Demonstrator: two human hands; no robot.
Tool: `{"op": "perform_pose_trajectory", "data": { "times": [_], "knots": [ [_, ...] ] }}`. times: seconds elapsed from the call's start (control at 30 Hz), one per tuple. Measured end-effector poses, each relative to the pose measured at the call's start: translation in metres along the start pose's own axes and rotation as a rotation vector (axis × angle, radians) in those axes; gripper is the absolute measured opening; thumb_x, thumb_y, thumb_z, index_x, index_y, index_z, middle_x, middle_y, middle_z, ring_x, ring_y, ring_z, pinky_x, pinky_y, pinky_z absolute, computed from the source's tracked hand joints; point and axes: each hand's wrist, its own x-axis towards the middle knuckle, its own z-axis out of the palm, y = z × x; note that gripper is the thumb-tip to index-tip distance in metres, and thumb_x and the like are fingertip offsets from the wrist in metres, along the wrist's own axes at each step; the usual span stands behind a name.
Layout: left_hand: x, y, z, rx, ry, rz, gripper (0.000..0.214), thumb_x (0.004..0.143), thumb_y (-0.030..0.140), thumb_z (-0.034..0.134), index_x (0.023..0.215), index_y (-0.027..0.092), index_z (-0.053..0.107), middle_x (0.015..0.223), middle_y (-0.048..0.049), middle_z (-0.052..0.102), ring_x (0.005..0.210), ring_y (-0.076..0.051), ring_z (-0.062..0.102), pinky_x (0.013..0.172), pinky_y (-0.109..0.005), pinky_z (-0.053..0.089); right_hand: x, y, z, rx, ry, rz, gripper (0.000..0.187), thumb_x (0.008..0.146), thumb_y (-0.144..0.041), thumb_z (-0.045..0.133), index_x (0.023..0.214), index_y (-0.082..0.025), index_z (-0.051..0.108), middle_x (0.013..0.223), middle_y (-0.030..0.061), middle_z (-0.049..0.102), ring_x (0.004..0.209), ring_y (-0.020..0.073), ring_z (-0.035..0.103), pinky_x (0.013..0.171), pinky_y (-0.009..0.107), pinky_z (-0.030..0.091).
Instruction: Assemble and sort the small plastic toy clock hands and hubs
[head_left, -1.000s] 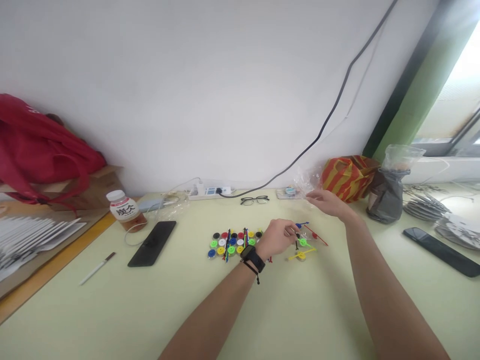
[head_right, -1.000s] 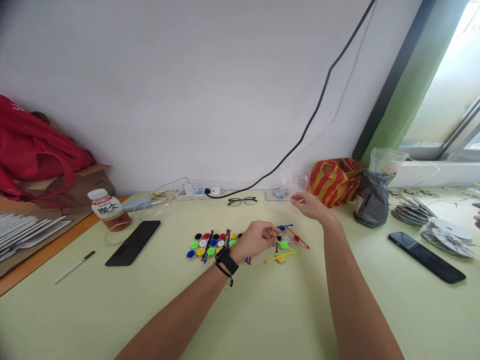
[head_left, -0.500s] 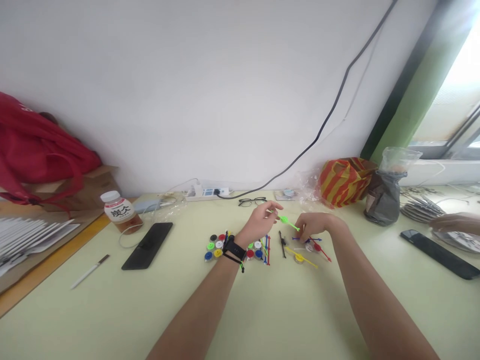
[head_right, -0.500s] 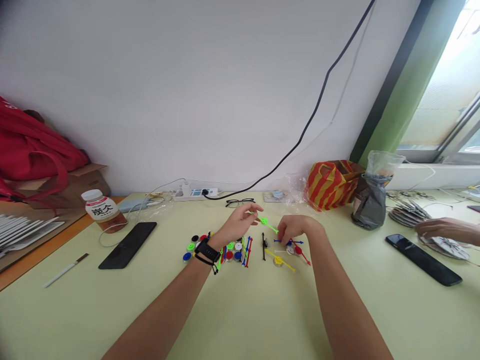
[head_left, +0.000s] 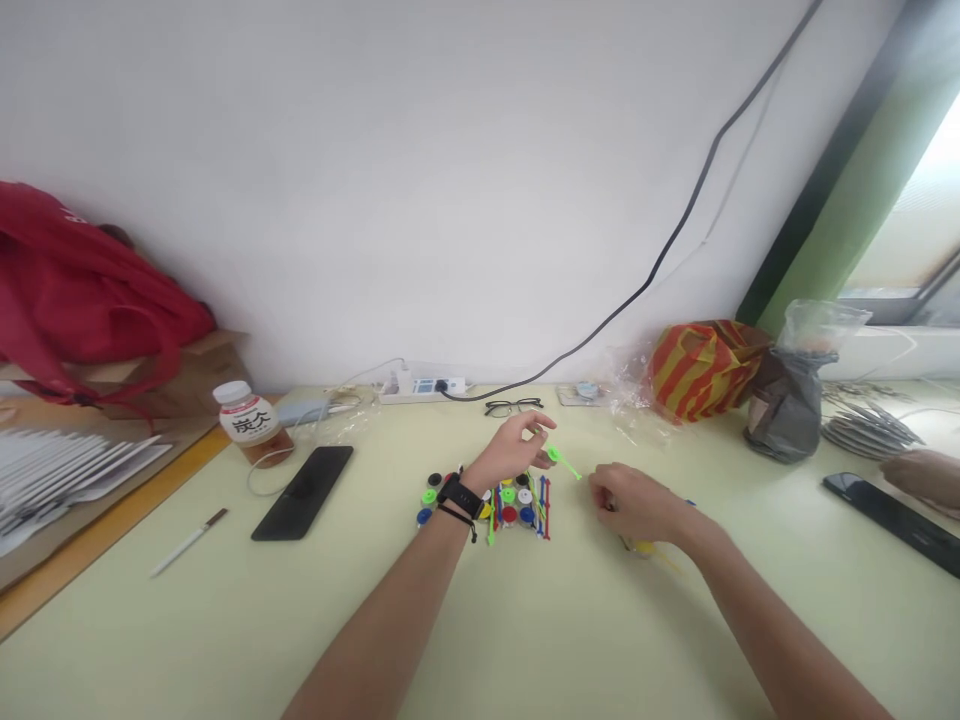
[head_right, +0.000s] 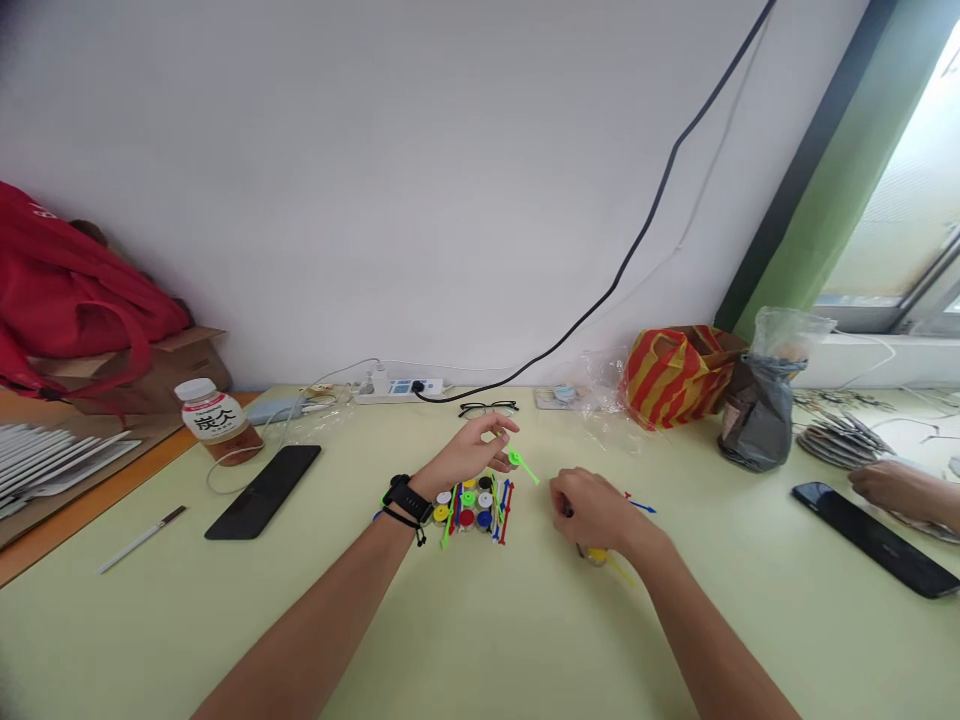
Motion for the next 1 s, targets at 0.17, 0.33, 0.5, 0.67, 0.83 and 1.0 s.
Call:
{"op": "perform_pose_trajectory", "data": {
  "times": [0.17,0.33,0.5,0.67,0.83,1.0],
  "knots": [
    [-0.002,0.0,0.004,0.071,-0.103,0.044,0.022,0.092,0.024,0.068,0.112,0.015,0.065,0.104,-0.0049,0.057,0.065,-0.011,0.073,0.06,-0.022,0.061,0.005,-0.008,-0.002,0.318,0.246,-0.03,0.01,0.089,-0.022,0.05,0.094,-0.024,0.058,0.086,0.0024,0.065,0.077,0.0198,0.058,0.069,0.031,0.044],
    [-0.002,0.002,0.01,0.148,-0.068,0.12,0.026,0.091,0.027,0.068,0.115,0.016,0.066,0.106,-0.0068,0.064,0.066,-0.012,0.072,0.057,-0.022,0.057,0.018,-0.024,0.011,0.713,0.286,-0.077,0.026,0.096,-0.048,0.057,0.1,-0.023,0.062,0.082,0.0022,0.067,0.072,0.0184,0.06,0.064,0.03,0.046],
    [-0.003,0.001,0.014,0.188,-0.085,0.197,0.035,0.084,0.034,0.077,0.113,0.017,0.068,0.11,-0.0096,0.071,0.086,-0.018,0.072,0.073,-0.027,0.059,0.018,-0.021,0.007,1.014,0.321,0.005,0.035,0.085,-0.055,0.071,0.098,-0.023,0.062,0.078,0.0012,0.066,0.069,0.018,0.062,0.068,0.033,0.051],
    [-0.006,0.0,0.019,0.181,-0.105,0.231,0.029,0.086,0.028,0.074,0.111,0.015,0.069,0.099,-0.0084,0.073,0.084,-0.017,0.071,0.077,-0.029,0.058,0.017,-0.024,0.004,1.111,0.321,0.04,0.031,0.08,-0.047,0.074,0.093,-0.023,0.059,0.076,0.0012,0.068,0.075,0.0193,0.067,0.076,0.036,0.054],
    [-0.01,0.009,0.022,0.232,-0.098,0.308,0.022,0.085,0.022,0.068,0.106,0.014,0.07,0.101,-0.0083,0.073,0.081,-0.015,0.068,0.078,-0.028,0.057,0.016,-0.025,0.004,1.149,0.316,0.05,0.024,0.079,-0.04,0.069,0.089,-0.023,0.055,0.074,0.0012,0.068,0.075,0.0196,0.066,0.079,0.037,0.053],
    [-0.016,0.015,0.024,0.443,-0.135,0.352,0.012,0.08,0.016,0.063,0.09,0.017,0.069,0.079,-0.0018,0.069,0.072,-0.014,0.062,0.067,-0.024,0.05,0.015,-0.022,0.007,0.935,0.279,0.069,0.011,0.082,-0.033,0.053,0.086,-0.023,0.053,0.066,-0.0036,0.055,0.06,0.0137,0.049,0.059,0.027,0.039]
  ]
}}
